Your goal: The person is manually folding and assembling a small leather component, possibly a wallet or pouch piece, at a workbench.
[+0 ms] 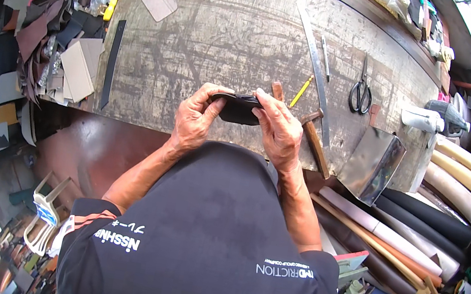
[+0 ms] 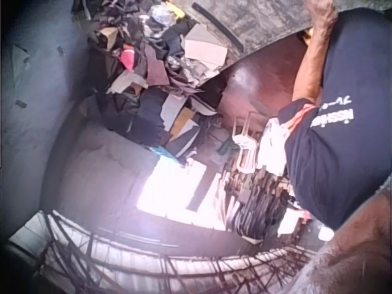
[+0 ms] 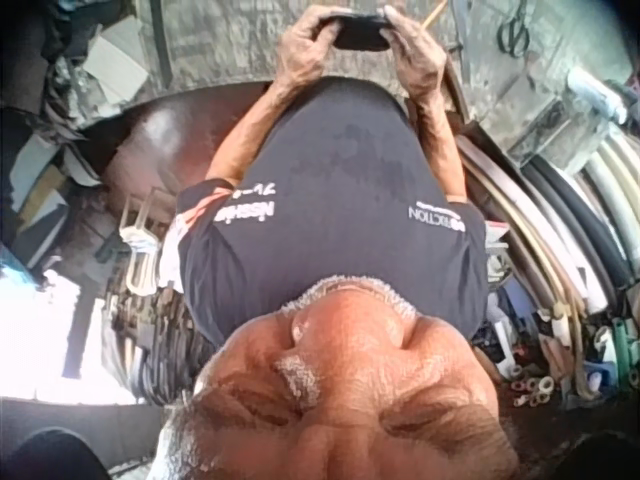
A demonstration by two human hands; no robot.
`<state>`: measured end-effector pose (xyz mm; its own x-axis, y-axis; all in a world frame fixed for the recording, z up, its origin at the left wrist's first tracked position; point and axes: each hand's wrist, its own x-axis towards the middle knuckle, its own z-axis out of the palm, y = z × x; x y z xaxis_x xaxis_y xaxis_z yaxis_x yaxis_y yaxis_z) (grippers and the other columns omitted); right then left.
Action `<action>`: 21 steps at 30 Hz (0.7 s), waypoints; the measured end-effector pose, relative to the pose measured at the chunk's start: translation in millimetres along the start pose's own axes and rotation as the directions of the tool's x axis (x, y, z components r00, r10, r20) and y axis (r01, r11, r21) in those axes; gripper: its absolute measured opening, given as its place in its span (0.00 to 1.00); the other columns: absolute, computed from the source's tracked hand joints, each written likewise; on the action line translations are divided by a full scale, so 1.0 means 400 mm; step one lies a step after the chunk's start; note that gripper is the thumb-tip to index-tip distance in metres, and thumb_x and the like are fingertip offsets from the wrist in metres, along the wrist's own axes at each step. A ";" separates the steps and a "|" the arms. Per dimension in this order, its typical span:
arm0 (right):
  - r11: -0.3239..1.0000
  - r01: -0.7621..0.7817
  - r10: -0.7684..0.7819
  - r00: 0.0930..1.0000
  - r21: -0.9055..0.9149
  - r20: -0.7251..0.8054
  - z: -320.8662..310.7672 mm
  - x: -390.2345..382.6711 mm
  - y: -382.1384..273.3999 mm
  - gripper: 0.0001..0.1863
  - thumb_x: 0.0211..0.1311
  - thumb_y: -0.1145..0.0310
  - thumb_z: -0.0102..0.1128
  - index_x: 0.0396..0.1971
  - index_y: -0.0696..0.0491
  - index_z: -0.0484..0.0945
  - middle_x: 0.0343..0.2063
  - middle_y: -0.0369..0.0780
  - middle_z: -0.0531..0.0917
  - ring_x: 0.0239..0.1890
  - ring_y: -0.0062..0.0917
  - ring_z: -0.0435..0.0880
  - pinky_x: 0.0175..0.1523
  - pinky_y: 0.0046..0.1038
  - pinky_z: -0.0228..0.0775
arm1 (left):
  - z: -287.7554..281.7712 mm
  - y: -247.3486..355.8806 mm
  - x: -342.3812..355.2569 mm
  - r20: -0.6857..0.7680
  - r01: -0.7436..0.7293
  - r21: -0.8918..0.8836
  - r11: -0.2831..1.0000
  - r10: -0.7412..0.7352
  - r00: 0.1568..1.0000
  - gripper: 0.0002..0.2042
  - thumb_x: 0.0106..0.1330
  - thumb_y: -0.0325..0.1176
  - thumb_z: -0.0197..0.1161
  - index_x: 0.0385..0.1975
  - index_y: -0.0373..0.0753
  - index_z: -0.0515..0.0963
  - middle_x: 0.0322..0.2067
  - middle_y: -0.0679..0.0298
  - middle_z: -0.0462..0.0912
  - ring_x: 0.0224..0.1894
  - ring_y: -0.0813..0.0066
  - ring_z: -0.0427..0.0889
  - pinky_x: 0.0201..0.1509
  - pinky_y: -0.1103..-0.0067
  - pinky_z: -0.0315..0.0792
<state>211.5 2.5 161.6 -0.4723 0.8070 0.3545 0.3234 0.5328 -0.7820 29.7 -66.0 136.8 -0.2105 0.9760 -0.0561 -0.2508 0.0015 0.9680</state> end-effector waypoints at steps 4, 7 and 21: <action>0.997 -0.072 0.069 0.992 -0.020 -0.108 0.013 -0.003 -0.031 0.20 0.57 0.85 0.66 0.51 0.58 0.80 0.45 0.46 0.86 0.55 0.38 0.83 0.56 0.32 0.76 | 0.012 0.023 0.002 0.028 0.031 0.015 0.999 -0.031 0.999 0.09 0.73 0.25 0.56 0.49 0.35 0.77 0.44 0.66 0.76 0.47 0.80 0.77 0.52 0.83 0.71; 0.989 -0.150 0.149 0.978 0.002 -0.146 0.011 -0.008 -0.046 0.20 0.57 0.84 0.66 0.50 0.57 0.81 0.45 0.46 0.86 0.55 0.36 0.83 0.55 0.31 0.76 | 0.020 0.045 -0.004 0.067 0.111 -0.062 0.992 -0.107 0.992 0.11 0.72 0.25 0.58 0.52 0.34 0.75 0.46 0.65 0.75 0.49 0.79 0.77 0.54 0.82 0.71; 0.988 -0.152 0.146 0.968 -0.013 -0.202 0.011 -0.017 -0.090 0.19 0.56 0.85 0.65 0.49 0.57 0.82 0.45 0.46 0.86 0.53 0.33 0.84 0.54 0.29 0.77 | 0.018 0.061 -0.012 0.111 0.137 -0.290 0.947 -0.109 0.988 0.13 0.73 0.26 0.56 0.55 0.33 0.70 0.46 0.64 0.80 0.48 0.81 0.78 0.55 0.81 0.72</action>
<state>199.3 -23.4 185.0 -0.2441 0.9110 0.3326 0.4024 0.4071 -0.8199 31.5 -69.2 162.3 -0.0758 0.9881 -0.1342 -0.5404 0.0724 0.8383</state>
